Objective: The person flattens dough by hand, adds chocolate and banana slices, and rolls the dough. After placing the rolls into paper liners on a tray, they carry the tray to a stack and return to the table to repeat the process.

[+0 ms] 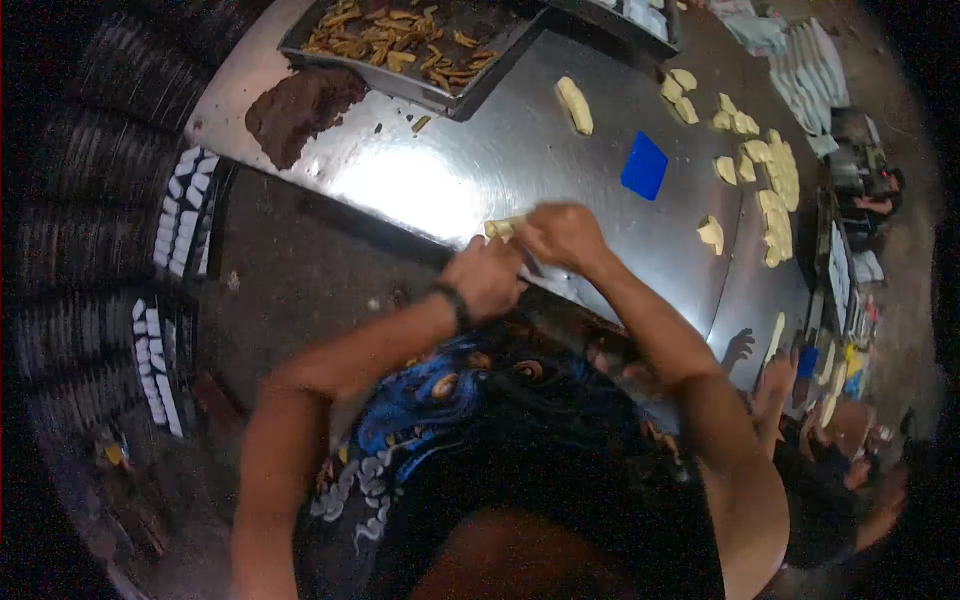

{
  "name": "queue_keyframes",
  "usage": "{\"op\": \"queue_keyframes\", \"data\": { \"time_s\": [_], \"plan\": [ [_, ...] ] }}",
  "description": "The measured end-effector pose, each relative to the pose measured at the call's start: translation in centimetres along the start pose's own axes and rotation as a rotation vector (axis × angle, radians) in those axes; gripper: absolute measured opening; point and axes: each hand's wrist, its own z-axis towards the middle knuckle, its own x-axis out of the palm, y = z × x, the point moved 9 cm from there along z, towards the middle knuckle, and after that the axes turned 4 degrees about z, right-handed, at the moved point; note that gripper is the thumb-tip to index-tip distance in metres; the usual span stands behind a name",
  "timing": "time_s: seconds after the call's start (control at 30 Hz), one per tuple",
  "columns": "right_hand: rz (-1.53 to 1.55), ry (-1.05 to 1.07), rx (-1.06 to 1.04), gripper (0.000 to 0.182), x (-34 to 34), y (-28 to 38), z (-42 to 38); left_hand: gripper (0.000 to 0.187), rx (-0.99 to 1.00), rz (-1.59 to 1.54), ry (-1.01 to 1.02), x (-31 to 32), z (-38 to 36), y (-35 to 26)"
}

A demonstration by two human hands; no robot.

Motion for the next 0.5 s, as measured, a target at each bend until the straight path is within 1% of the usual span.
{"op": "queue_keyframes", "data": {
  "time_s": [0.03,0.07,0.1,0.13,0.17,0.2,0.23,0.3,0.33,0.37,0.4,0.47,0.5],
  "plan": [
    [-0.012,-0.305,-0.106,0.028,-1.3,0.1,2.0,0.058,-0.032,0.038,0.155,0.1,0.0,0.1],
    [-0.027,-0.601,-0.215,0.025,-1.0,-0.2,3.2,0.056,-0.012,-0.086,0.1,0.0,-0.4,0.3],
    [-0.028,-0.896,-0.34,0.025,-1.7,1.2,2.9,0.054,0.004,-0.214,0.047,0.3,-0.8,0.8],
    [-0.092,-0.899,-0.258,0.027,-0.4,1.0,3.3,0.052,0.018,-0.348,-0.005,0.0,-1.7,1.5],
    [-0.149,-0.895,-0.172,0.028,1.9,1.0,2.7,0.051,0.063,-0.391,-0.062,-0.2,-3.8,2.5],
    [-0.205,-0.893,-0.085,0.029,3.5,1.4,1.6,0.048,0.086,-0.554,-0.085,0.7,-6.0,4.3],
    [-0.18,-0.777,-0.059,0.034,4.9,1.7,0.1,0.045,0.11,-0.71,-0.107,1.8,-8.4,6.3],
    [-0.224,-0.645,0.037,0.043,7.2,1.5,-1.9,0.041,-0.046,-0.895,-0.424,3.7,-14.1,12.4],
    [-0.243,-0.583,0.091,0.048,8.0,1.1,-2.0,0.041,-0.173,-1.056,-0.407,6.2,-16.6,15.2],
    [-0.136,-0.554,0.097,0.052,7.6,0.0,-0.5,0.041,-0.302,-1.205,-0.377,8.1,-18.3,17.2],
    [-0.114,-0.652,0.084,0.053,5.8,-0.6,1.1,0.039,-0.314,-1.16,-0.379,7.5,-18.8,17.4],
    [-0.094,-0.866,0.03,0.056,1.4,-1.4,4.3,0.035,-0.337,-1.062,-0.423,4.2,-18.9,18.0],
    [-0.11,-0.883,0.07,0.056,0.5,-1.5,5.0,0.032,-0.256,-1.041,-0.467,1.5,-18.0,17.0]
  ]
}}
